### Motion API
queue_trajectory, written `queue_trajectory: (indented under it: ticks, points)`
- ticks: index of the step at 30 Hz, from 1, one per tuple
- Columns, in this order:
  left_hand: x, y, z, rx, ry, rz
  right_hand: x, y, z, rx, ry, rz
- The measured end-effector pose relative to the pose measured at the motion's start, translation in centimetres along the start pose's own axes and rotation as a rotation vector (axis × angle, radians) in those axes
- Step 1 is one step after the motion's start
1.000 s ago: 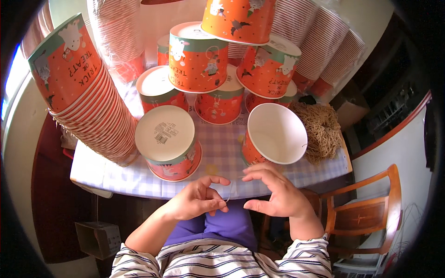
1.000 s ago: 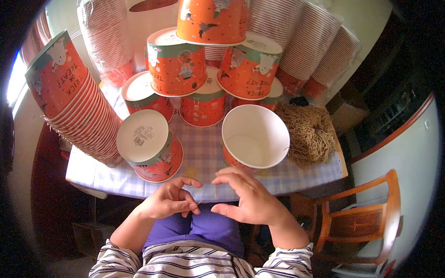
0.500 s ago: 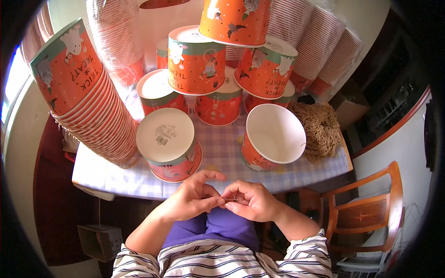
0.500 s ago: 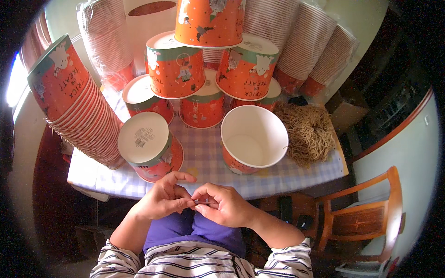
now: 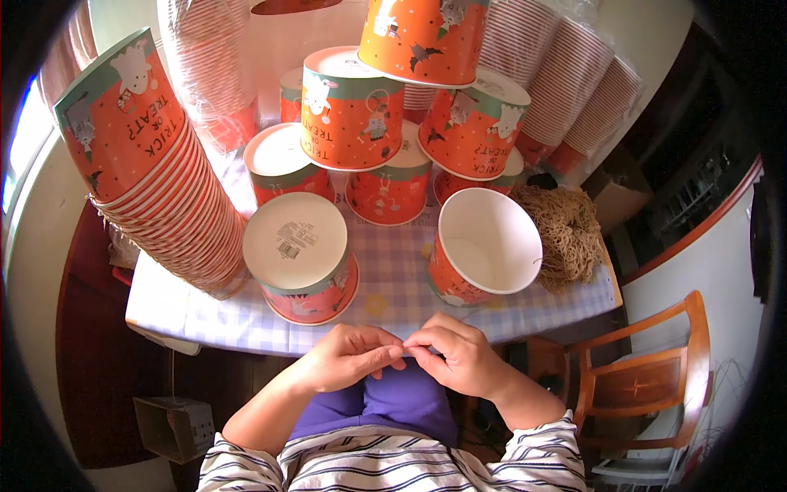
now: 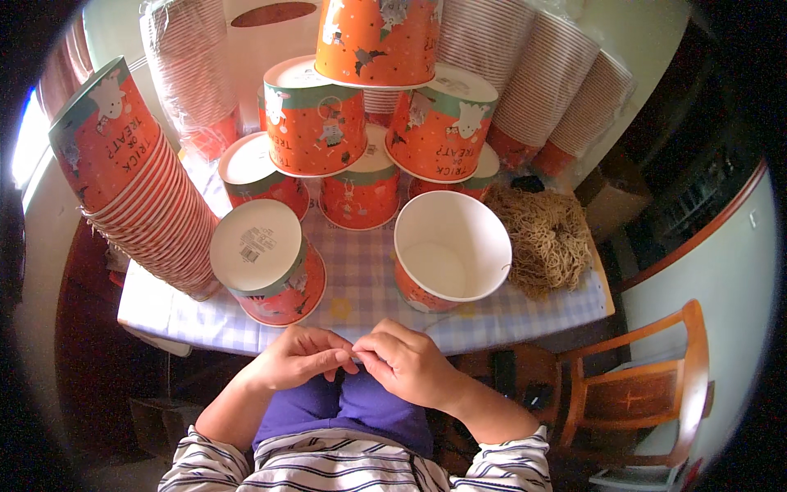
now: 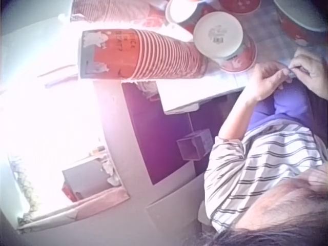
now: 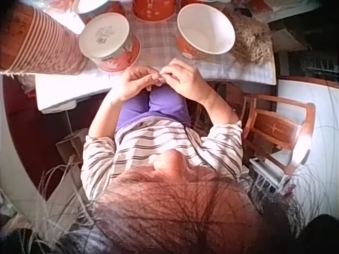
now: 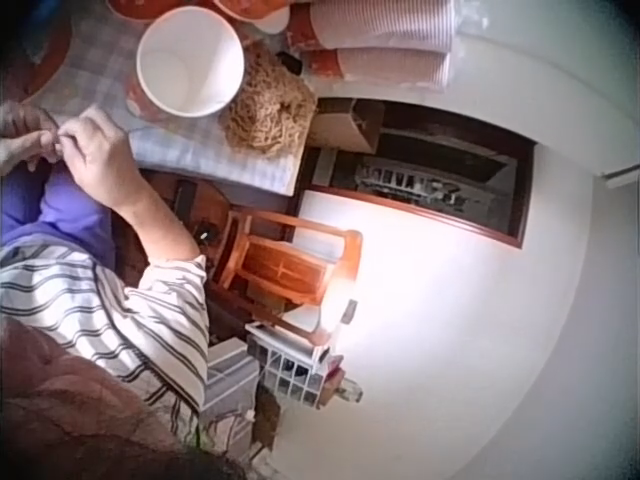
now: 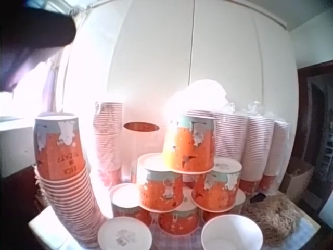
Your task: Attaching string handles to paper buckets by threading the string through pre-punched holes.
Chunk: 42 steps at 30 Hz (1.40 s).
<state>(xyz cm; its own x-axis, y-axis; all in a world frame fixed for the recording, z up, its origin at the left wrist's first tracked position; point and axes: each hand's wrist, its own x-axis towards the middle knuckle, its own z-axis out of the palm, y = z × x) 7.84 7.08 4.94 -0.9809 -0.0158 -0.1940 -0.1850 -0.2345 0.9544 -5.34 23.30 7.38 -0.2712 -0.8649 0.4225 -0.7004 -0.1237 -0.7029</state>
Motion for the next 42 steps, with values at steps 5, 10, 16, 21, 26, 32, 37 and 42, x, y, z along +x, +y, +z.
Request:
queue_trajectory:
  ticks: [5, 10, 16, 21, 26, 32, 37, 42]
  points:
    - [0.0, -0.3, 0.2, 0.115, 0.053, 0.034, -0.1, 0.1, -0.1, -0.056, -0.026, -0.053]
    - [-0.1, -0.2, 0.2, 0.105, 0.069, 0.113, -0.1, -0.2, -0.3, -0.033, -0.031, -0.103]
    - [0.0, 1.4, 0.5, 0.366, 0.082, 0.271, -0.3, -0.4, -0.8, -0.140, -0.006, -0.191]
    - [0.5, 2.7, 1.4, 0.606, 0.161, 0.585, -0.3, -0.8, -1.5, -0.280, 0.048, -0.260]
    - [1.7, 4.2, 2.2, 0.800, 0.260, 0.841, -0.1, -1.3, -2.9, -0.347, 0.140, -0.259]
    - [4.5, 6.1, 1.6, 1.022, 0.321, 1.017, 2.9, -1.1, -6.5, -0.236, 0.085, -0.119]
    - [9.6, 5.5, 0.6, 0.779, 0.589, 0.692, 7.0, 4.3, -9.1, -0.246, 0.156, 0.132]
    - [13.8, 4.0, -0.6, 0.635, 0.605, 0.594, 9.1, 7.7, -9.4, -0.235, 0.064, 0.225]
